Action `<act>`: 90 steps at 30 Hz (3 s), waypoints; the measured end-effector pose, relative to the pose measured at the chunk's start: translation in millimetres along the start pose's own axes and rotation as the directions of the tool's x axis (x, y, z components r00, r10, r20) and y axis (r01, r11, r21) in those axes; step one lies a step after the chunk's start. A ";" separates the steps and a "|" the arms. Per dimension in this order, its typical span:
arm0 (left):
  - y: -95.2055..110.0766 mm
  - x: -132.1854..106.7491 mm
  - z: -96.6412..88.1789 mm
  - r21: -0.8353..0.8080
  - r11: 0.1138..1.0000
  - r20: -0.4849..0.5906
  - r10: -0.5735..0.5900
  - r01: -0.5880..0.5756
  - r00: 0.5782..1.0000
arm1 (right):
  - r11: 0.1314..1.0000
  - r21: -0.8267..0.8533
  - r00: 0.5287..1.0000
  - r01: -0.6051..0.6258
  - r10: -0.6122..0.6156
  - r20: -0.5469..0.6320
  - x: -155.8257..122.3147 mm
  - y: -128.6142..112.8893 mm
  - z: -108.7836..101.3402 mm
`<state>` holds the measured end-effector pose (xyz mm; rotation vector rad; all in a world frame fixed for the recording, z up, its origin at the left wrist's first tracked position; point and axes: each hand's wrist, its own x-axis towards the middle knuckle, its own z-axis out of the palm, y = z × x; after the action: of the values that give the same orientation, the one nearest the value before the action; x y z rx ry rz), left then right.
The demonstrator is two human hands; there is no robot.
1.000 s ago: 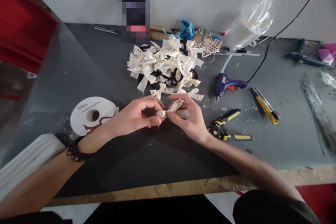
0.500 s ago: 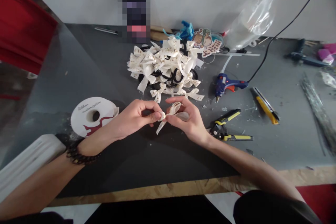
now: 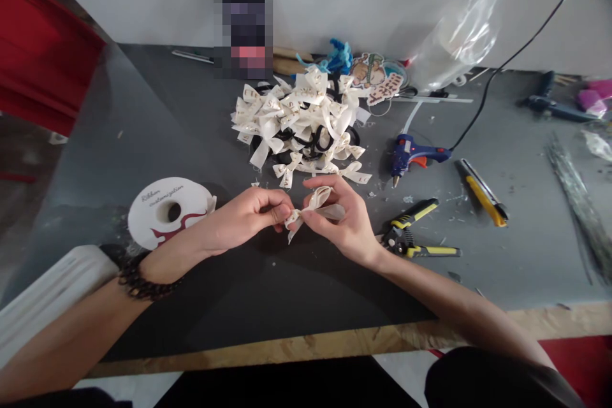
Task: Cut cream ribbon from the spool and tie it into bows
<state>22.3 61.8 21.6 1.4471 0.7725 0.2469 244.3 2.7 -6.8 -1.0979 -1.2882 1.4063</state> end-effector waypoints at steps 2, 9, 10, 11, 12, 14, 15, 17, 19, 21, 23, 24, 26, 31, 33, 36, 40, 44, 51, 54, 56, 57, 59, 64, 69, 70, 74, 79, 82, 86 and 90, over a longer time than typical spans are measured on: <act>1.1 -0.7 -1.6 0.099 0.995 -0.040 0.009 -0.005 0.999 | 1.000 -0.023 1.000 0.000 0.000 -0.008 -0.5 0.4 0.1; 3.4 -4.5 2.1 0.165 0.986 -0.237 0.021 0.019 0.971 | 0.985 -0.171 0.994 0.024 -0.041 -0.102 -3.8 1.5 2.7; 3.1 -4.7 3.3 0.136 0.991 -0.241 0.014 0.020 0.970 | 0.983 -0.179 0.994 0.030 -0.048 -0.098 -4.2 1.5 3.1; 2.8 -4.8 4.2 0.113 0.993 -0.242 0.011 0.017 0.970 | 0.982 -0.185 0.994 0.036 -0.054 -0.092 -4.6 1.4 3.4; 2.4 -4.8 4.7 0.097 0.995 -0.244 0.013 0.011 0.970 | 0.981 -0.190 0.994 0.041 -0.058 -0.088 -5.1 1.5 3.8; 1.6 -4.6 4.4 0.076 0.997 -0.253 0.024 -0.005 0.967 | 0.980 -0.192 0.995 0.049 -0.065 -0.078 -5.7 1.9 4.2; 1.2 -4.3 3.8 0.073 0.997 -0.253 0.025 -0.007 0.967 | 0.980 -0.192 0.995 0.051 -0.067 -0.075 -5.9 2.2 4.3; 0.4 -3.4 2.3 0.081 0.997 -0.246 0.016 0.004 0.969 | 0.979 -0.196 0.996 0.047 -0.062 -0.067 -6.0 2.9 4.4; -0.1 -2.0 1.6 0.113 0.993 -0.218 0.004 0.022 0.976 | 0.979 -0.201 0.997 0.041 -0.054 -0.059 -6.1 3.5 4.7; 0.1 -0.6 2.1 0.180 0.983 -0.171 0.005 0.027 0.985 | 0.979 -0.201 0.998 0.041 -0.050 -0.042 -6.4 3.3 5.3; 1.2 0.1 3.3 0.272 0.962 -0.136 0.020 0.018 0.991 | 0.977 -0.205 0.998 0.056 -0.062 -0.023 -7.1 2.5 6.3; 1.8 0.2 3.9 0.315 0.949 -0.133 0.037 0.007 0.990 | 0.975 -0.214 0.997 0.065 -0.070 -0.019 -7.5 1.9 6.7; 2.7 -0.4 4.7 0.367 0.930 -0.142 0.078 -0.020 0.987 | 0.968 -0.239 0.996 0.072 -0.081 -0.029 -8.1 0.7 7.2; 0.2 -2.5 3.8 0.208 0.977 -0.142 0.085 -0.055 0.986 | 0.971 -0.234 0.993 0.047 -0.070 -0.091 -7.3 0.5 5.6; -1.4 -2.8 3.0 0.174 0.984 -0.171 0.068 -0.037 0.983 | 0.972 -0.231 0.994 0.041 -0.063 -0.091 -6.6 1.0 4.9; -2.3 -3.2 1.3 0.213 0.976 -0.208 0.009 0.036 0.978 | 0.976 -0.214 0.996 0.037 -0.053 -0.068 -6.0 1.7 5.0; -0.1 -3.3 -1.4 0.266 0.961 -0.182 -0.030 0.078 0.983 | 0.983 -0.182 0.999 0.038 -0.043 -0.023 -6.0 2.7 5.9; 2.1 -2.8 -4.7 0.280 0.958 -0.098 -0.037 0.063 0.994 | 0.983 -0.183 1.000 0.030 -0.028 0.014 -6.1 2.5 6.7; 4.8 -5.2 -9.6 0.319 0.947 0.060 0.016 -0.034 0.998 | 0.978 -0.206 0.999 0.025 -0.019 0.033 -5.9 0.3 7.0; 7.1 -8.0 -10.8 0.288 0.957 -0.046 -0.034 0.046 0.998 | 0.977 -0.209 0.999 0.037 -0.034 0.021 -6.3 1.3 6.4; 7.2 -9.6 -12.1 0.223 0.971 -0.147 -0.056 0.089 0.988 | 0.978 -0.204 0.999 0.036 -0.034 0.012 -6.5 2.2 6.1; 6.8 -10.2 -12.9 0.185 0.978 -0.179 -0.068 0.102 0.982 | 0.979 -0.201 0.999 0.032 -0.032 0.001 -6.5 2.7 6.0; 5.4 -10.6 -13.9 0.122 0.986 -0.197 -0.092 0.118 0.976 | 0.981 -0.193 0.999 0.026 -0.034 -0.041 -6.2 3.2 5.9; 5.8 -7.8 -9.6 0.105 0.988 -0.258 -0.085 0.116 0.962 | 0.983 -0.182 0.995 0.029 -0.046 -0.092 -5.3 2.2 6.0; 12.0 -6.4 -3.2 0.098 0.994 -0.364 -0.013 0.053 0.931 | 0.983 -0.182 0.997 0.024 -0.037 -0.070 -5.2 1.8 7.7; 12.7 -6.8 -1.8 0.115 0.992 -0.363 -0.008 0.054 0.932 | 0.984 -0.178 0.997 0.027 -0.039 -0.062 -5.3 2.1 8.3; 10.4 -8.6 5.8 0.246 0.966 -0.412 0.036 0.073 0.910 | 0.982 -0.183 0.998 0.042 -0.050 -0.041 -6.1 3.0 10.4; 4.0 -9.3 9.4 0.257 0.966 -0.453 0.092 0.031 0.887 | 0.977 -0.208 0.997 0.055 -0.065 -0.044 -7.7 4.1 10.9; 3.4 -9.2 8.7 0.206 0.978 -0.427 0.098 -0.009 0.899 | 0.978 -0.203 0.997 0.052 -0.064 -0.052 -7.6 4.1 10.5; 3.6 -10.2 14.5 0.291 0.957 -0.447 0.113 0.024 0.887 | 0.976 -0.206 0.996 0.066 -0.078 -0.049 -7.4 2.8 10.5; 3.3 -11.4 18.9 0.344 0.937 -0.514 0.142 0.052 0.846 | 0.976 -0.211 0.995 0.059 -0.075 -0.067 -8.1 1.9 10.4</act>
<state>26.3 40.6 27.1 1.7585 1.2867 0.5937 235.5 -7.4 -7.8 -1.2232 -1.4300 1.1887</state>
